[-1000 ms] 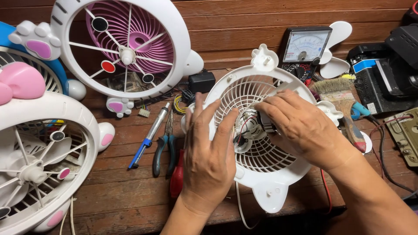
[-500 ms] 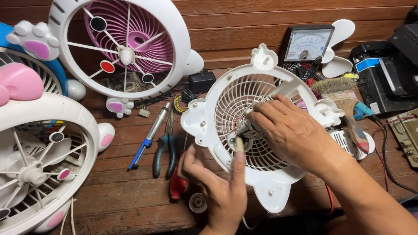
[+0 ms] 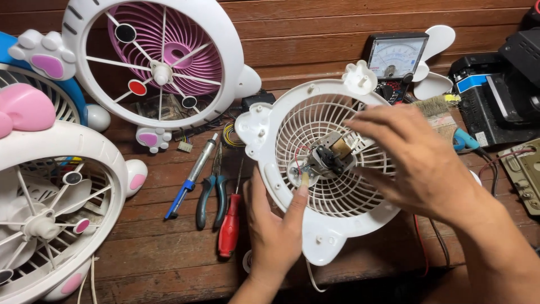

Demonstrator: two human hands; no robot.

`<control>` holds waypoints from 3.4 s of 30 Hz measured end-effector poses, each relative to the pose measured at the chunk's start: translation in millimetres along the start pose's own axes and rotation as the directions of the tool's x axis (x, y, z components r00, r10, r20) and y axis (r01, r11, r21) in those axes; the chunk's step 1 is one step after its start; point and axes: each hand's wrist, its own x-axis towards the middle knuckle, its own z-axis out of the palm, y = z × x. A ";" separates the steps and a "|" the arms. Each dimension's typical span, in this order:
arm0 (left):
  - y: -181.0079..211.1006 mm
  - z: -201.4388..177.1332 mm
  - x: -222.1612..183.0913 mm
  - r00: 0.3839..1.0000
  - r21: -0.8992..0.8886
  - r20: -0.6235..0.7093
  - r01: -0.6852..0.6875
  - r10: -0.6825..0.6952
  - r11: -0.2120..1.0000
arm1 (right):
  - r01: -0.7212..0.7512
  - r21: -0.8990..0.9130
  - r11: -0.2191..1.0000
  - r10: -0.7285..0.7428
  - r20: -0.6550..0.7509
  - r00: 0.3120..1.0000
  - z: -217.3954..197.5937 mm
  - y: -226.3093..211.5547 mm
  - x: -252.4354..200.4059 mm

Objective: Cleaning a fan housing with a brush and reassembling the motor unit into the frame.

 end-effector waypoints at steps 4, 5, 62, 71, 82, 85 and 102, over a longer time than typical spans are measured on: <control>-2.1 -10.4 24.8 0.999 -0.048 0.044 -0.014 0.016 0.999 | -0.211 -0.129 0.969 0.172 -0.259 0.950 -11.0 20.2 -16.3; -6.5 -11.5 28.8 0.999 -0.058 0.038 -0.013 0.015 0.998 | -0.326 -0.167 0.930 0.268 -0.298 0.916 -10.9 25.4 -22.4; -0.6 -37.6 30.6 0.958 0.303 0.189 -0.266 0.216 0.915 | -0.451 -0.142 0.881 0.471 0.349 0.810 45.8 -12.8 6.4; 2.8 -48.7 39.6 0.955 0.514 0.296 -0.143 -0.018 0.846 | -0.674 0.042 0.737 0.600 0.418 0.682 24.3 -19.4 16.4; 33.0 -17.6 34.3 0.783 0.612 0.389 -0.613 0.485 0.500 | -0.674 0.705 0.220 0.719 0.350 0.601 3.4 10.1 -12.4; 32.1 -1.8 38.5 0.681 0.521 0.554 -0.732 0.478 0.439 | -0.610 0.771 0.183 0.688 0.343 0.639 7.6 12.0 -15.6; -2.3 24.5 47.9 0.666 0.321 0.696 -0.624 0.270 0.712 | -0.602 0.790 0.116 0.702 0.363 0.613 1.2 4.4 -3.0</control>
